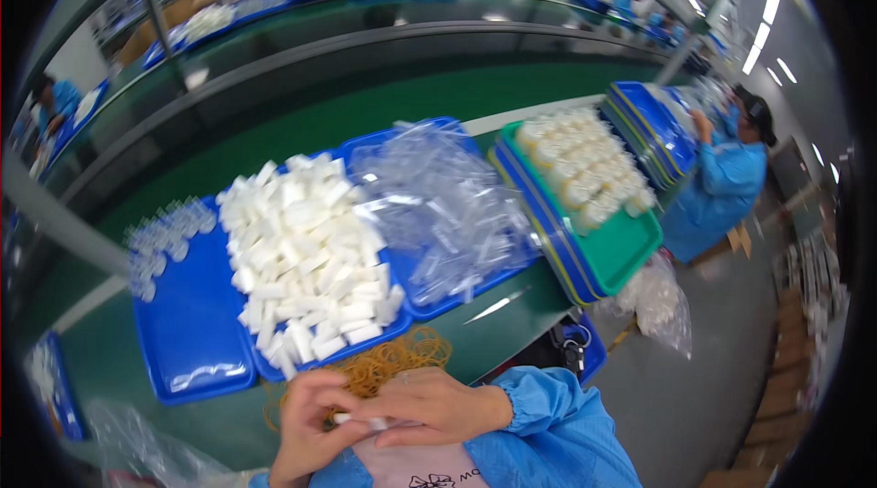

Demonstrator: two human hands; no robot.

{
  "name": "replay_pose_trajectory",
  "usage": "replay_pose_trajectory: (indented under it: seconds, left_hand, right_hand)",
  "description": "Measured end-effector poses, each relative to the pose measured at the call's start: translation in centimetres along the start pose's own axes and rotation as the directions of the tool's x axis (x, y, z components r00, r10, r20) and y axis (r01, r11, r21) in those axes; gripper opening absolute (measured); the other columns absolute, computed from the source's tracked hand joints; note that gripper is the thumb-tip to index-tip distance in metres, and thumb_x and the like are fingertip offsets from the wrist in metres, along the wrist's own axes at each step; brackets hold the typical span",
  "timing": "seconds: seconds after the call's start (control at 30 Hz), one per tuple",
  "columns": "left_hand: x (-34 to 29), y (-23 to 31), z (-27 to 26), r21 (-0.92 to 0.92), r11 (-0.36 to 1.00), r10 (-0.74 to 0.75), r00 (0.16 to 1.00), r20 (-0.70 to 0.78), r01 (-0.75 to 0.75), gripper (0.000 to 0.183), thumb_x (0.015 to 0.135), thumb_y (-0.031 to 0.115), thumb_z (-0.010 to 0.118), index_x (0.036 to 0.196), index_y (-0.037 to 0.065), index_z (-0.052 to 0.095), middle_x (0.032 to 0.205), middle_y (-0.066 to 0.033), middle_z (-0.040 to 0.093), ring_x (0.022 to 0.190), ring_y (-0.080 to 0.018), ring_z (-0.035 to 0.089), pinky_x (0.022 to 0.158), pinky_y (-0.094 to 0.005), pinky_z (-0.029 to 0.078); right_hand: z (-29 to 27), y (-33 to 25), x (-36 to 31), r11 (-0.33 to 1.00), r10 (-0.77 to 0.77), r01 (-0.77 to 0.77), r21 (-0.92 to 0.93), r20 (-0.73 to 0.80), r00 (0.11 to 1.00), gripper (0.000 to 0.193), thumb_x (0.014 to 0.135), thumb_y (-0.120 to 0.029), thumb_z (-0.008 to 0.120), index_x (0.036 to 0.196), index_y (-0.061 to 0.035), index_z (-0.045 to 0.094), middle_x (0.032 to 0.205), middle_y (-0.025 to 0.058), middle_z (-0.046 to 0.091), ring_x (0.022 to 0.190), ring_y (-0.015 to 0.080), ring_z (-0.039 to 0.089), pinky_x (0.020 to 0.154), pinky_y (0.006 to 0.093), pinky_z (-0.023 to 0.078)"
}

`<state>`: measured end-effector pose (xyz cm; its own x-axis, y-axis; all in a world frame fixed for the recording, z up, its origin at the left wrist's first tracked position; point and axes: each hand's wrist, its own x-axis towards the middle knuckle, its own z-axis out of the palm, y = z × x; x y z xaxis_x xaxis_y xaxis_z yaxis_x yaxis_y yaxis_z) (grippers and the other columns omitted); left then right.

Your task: The person assembles component sets by attaching foam blocks onto plastic prongs, sliding clear plastic sleeves over them, securing each bundle with a rubber band, and adjusting the parts with a metal tool.

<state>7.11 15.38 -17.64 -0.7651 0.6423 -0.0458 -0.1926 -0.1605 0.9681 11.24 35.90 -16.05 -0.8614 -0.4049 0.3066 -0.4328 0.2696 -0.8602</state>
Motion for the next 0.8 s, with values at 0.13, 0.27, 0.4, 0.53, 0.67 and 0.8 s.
replay_pose_trajectory:
  seconds: [0.13,0.27,0.4,0.53,0.67,0.8]
  left_hand:
    - [0.3,0.1,-1.0,0.102,0.994,-0.051,0.999,0.008,0.05,0.059,0.078,0.001,0.067,0.128,0.003,0.038,0.088,-0.0086,0.061,0.083,-0.015,0.059,0.075,-0.0262,0.046]
    - [0.9,-0.3,-5.8,0.16,0.973,0.189,0.971,-0.145,-0.166,0.038,0.088,0.015,0.059,0.122,0.003,0.048,0.094,-0.0043,0.059,0.086,-0.0101,0.055,0.075,-0.0243,0.045]
    - [3.8,1.5,-13.0,0.418,0.905,0.322,0.774,-0.545,-0.082,0.025,0.086,0.016,0.06,0.108,0.003,0.059,0.09,-0.0016,0.06,0.082,-0.0082,0.054,0.073,-0.0224,0.044]
    - [8.1,1.7,-21.5,0.647,0.761,0.402,0.752,-0.522,0.042,0.01,0.083,0.013,0.061,0.087,0.005,0.064,0.081,-0.0041,0.063,0.072,-0.0118,0.056,0.069,-0.0247,0.045]
    - [11.3,1.2,-25.5,0.924,0.288,0.64,0.667,-0.382,0.254,0.01,0.076,0.01,0.066,0.085,0.006,0.063,0.088,-0.0076,0.06,0.075,-0.0233,0.059,0.068,-0.0324,0.047]
    - [12.8,0.7,-27.3,0.904,0.052,0.673,0.653,-0.346,0.425,0.021,0.071,0.012,0.073,0.088,0.007,0.062,0.095,-0.0077,0.055,0.08,-0.0289,0.059,0.069,-0.0366,0.048]
  right_hand:
    - [0.2,1.4,0.1,0.995,-0.06,0.064,0.074,-0.062,0.996,0.022,0.077,-0.007,0.068,0.099,-0.0039,0.065,0.078,0.0096,0.063,0.064,0.0228,0.06,0.055,0.0293,0.046]
    - [-0.6,1.6,-1.2,0.959,0.242,-0.214,0.187,-0.144,0.959,0.015,0.072,0.002,0.066,0.087,0.0015,0.064,0.081,0.0129,0.065,0.068,0.0195,0.062,0.06,0.0279,0.046]
    - [-0.9,1.7,-3.0,0.882,0.438,-0.381,0.278,-0.186,0.879,0.017,0.072,0.001,0.067,0.089,0.0013,0.064,0.083,0.0129,0.065,0.074,0.0198,0.063,0.066,0.0276,0.048]
    - [-0.3,1.0,-2.5,0.884,0.437,-0.366,0.292,-0.232,0.869,0.012,0.074,0.001,0.062,0.086,0.0043,0.061,0.075,0.0116,0.063,0.064,0.0149,0.061,0.059,0.0246,0.047]
    - [0.0,0.6,-1.5,0.907,0.386,-0.332,0.259,-0.198,0.901,0.013,0.072,0.002,0.062,0.085,0.0041,0.061,0.074,0.0115,0.063,0.064,0.0153,0.06,0.058,0.0247,0.046]
    - [0.1,0.6,-1.3,0.938,0.333,-0.296,0.18,-0.223,0.916,0.013,0.07,0.003,0.063,0.083,0.004,0.062,0.072,0.011,0.063,0.064,0.0156,0.06,0.058,0.0254,0.045]
